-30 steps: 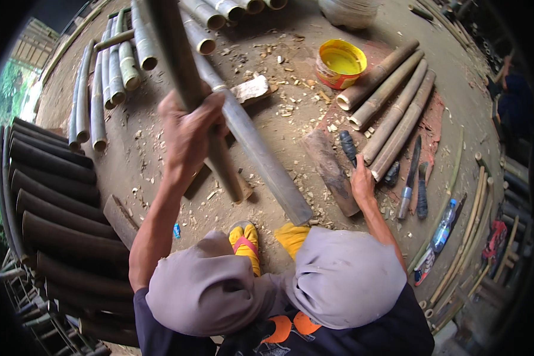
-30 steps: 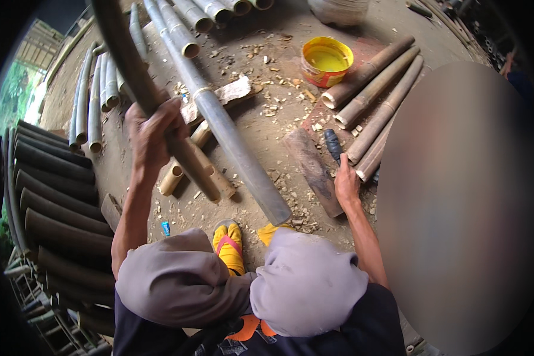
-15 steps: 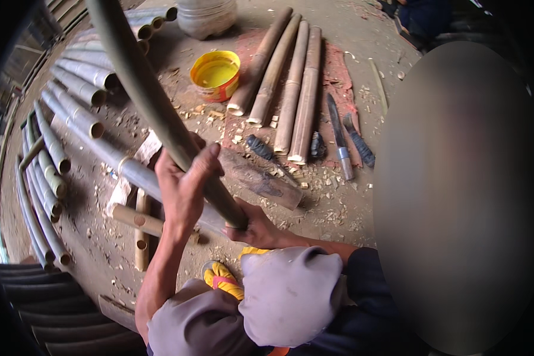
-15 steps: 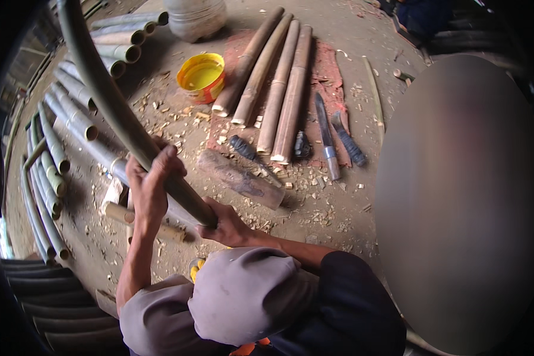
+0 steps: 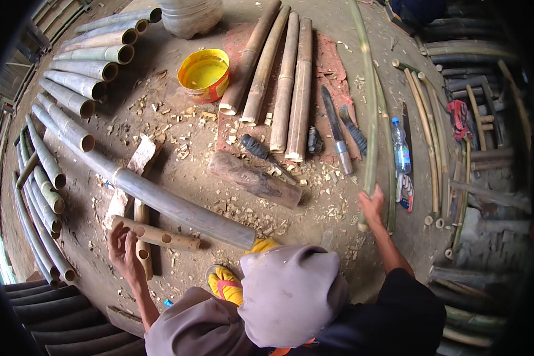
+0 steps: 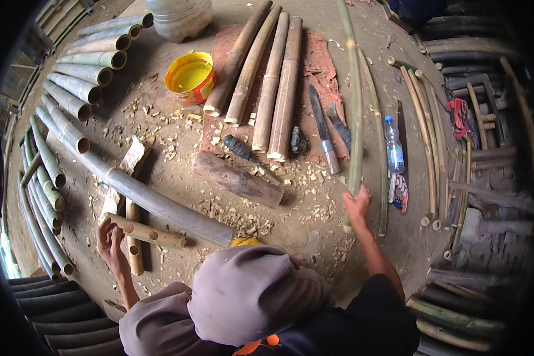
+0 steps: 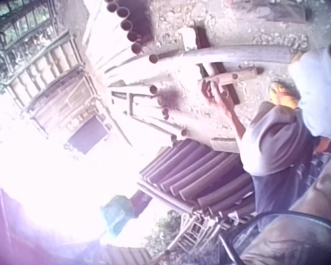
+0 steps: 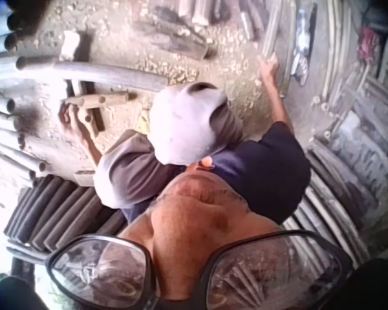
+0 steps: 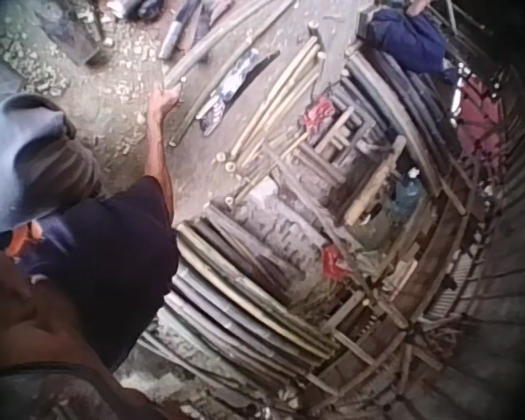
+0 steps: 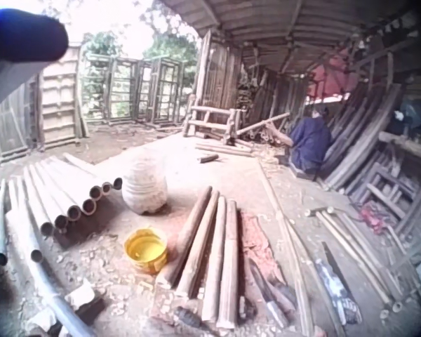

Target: The person measures, carves, and fits bamboo poles together using a knife, hammer, and measuring tape while sitting on the ground.

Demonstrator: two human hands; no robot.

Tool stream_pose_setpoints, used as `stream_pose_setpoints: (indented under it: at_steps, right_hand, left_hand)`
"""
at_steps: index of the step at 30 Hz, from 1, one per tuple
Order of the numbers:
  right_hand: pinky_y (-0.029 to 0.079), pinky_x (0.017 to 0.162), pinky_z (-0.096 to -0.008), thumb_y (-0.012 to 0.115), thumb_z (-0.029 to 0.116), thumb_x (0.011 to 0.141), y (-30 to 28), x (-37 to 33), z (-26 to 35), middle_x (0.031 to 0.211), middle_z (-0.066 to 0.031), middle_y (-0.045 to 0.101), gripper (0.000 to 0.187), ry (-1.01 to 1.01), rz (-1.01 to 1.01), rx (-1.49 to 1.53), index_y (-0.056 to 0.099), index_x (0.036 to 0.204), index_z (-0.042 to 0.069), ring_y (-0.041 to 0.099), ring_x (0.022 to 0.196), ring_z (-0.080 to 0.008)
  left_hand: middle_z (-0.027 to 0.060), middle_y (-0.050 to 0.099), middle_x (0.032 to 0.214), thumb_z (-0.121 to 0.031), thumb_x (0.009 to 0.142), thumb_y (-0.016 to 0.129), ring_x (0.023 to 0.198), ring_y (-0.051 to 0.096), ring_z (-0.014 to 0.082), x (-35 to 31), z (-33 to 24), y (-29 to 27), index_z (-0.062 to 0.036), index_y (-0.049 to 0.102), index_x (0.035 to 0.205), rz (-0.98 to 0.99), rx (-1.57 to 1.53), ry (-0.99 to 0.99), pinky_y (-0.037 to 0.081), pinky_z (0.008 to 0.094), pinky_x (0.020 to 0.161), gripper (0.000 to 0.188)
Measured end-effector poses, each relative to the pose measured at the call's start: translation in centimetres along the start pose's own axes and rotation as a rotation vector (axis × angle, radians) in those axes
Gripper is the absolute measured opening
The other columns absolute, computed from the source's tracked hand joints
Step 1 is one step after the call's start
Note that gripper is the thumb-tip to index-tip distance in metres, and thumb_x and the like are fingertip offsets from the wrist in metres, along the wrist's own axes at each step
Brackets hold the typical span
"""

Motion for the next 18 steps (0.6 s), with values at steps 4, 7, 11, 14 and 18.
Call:
stream_pose_setpoints:
  at_steps: [4,7,11,14,18]
  right_hand:
    - [0.042,0.038,-0.0286,0.066,0.005,0.078,-4.6,1.1,-7.8,0.066,-0.0018,0.052,0.029,0.142,-0.010,-0.040,0.050,0.103,0.004,0.051,0.047,-0.0117]
    - [0.040,0.037,-0.0304,0.066,0.011,0.080,-6.8,2.7,-12.6,0.070,-0.0040,0.052,0.033,0.206,-0.032,-0.129,0.050,0.109,0.005,0.048,0.045,-0.0145]
    - [0.043,0.047,-0.0336,0.064,0.009,0.080,-7.3,3.6,-13.8,0.078,-0.0102,0.055,0.045,-0.078,-0.045,-0.521,0.045,0.120,0.005,0.051,0.057,-0.0193]
    - [0.049,0.064,-0.0360,0.064,0.007,0.078,-8.8,5.9,-13.9,0.090,-0.0169,0.059,0.058,-0.441,-0.200,-1.020,0.040,0.131,0.004,0.058,0.077,-0.0252]
    - [0.049,0.075,-0.0348,0.062,0.003,0.076,-0.3,2.6,-0.5,0.097,-0.0178,0.060,0.051,-0.404,-0.003,-0.503,0.048,0.125,0.002,0.058,0.086,-0.0238]
  left_hand:
    - [0.0074,0.059,0.096,-0.008,0.089,0.058,0.087,0.057,0.0133,-1.9,2.7,-4.5,0.0020,0.054,0.119,-0.147,0.117,-0.143,0.047,0.0261,0.077,0.032]
    - [0.0097,0.060,0.104,-0.015,0.087,0.064,0.092,0.059,0.0171,-2.2,5.8,-7.3,-0.0003,0.055,0.120,-0.211,0.283,-0.070,0.050,0.0288,0.077,0.037]
    - [0.0128,0.063,0.102,-0.015,0.082,0.068,0.094,0.060,0.0200,-2.7,5.7,-7.2,-0.0015,0.057,0.118,-0.275,0.517,-0.113,0.050,0.0318,0.080,0.041]
    - [0.0160,0.058,0.105,-0.024,0.072,0.075,0.101,0.056,0.0280,-3.7,7.9,-8.1,-0.0053,0.055,0.119,-0.258,0.707,-0.088,0.047,0.0397,0.087,0.055]
    - [0.0177,0.052,0.116,-0.030,0.068,0.078,0.112,0.051,0.0306,-5.2,11.2,-7.7,-0.0106,0.044,0.132,-0.196,0.870,-0.319,0.041,0.0467,0.095,0.075]
Point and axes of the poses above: each hand's wrist, its own x-axis towards the middle knuckle, its own y-axis out of the palm, z = x × y, the point moved 5 cm from there along x, towards the middle knuckle
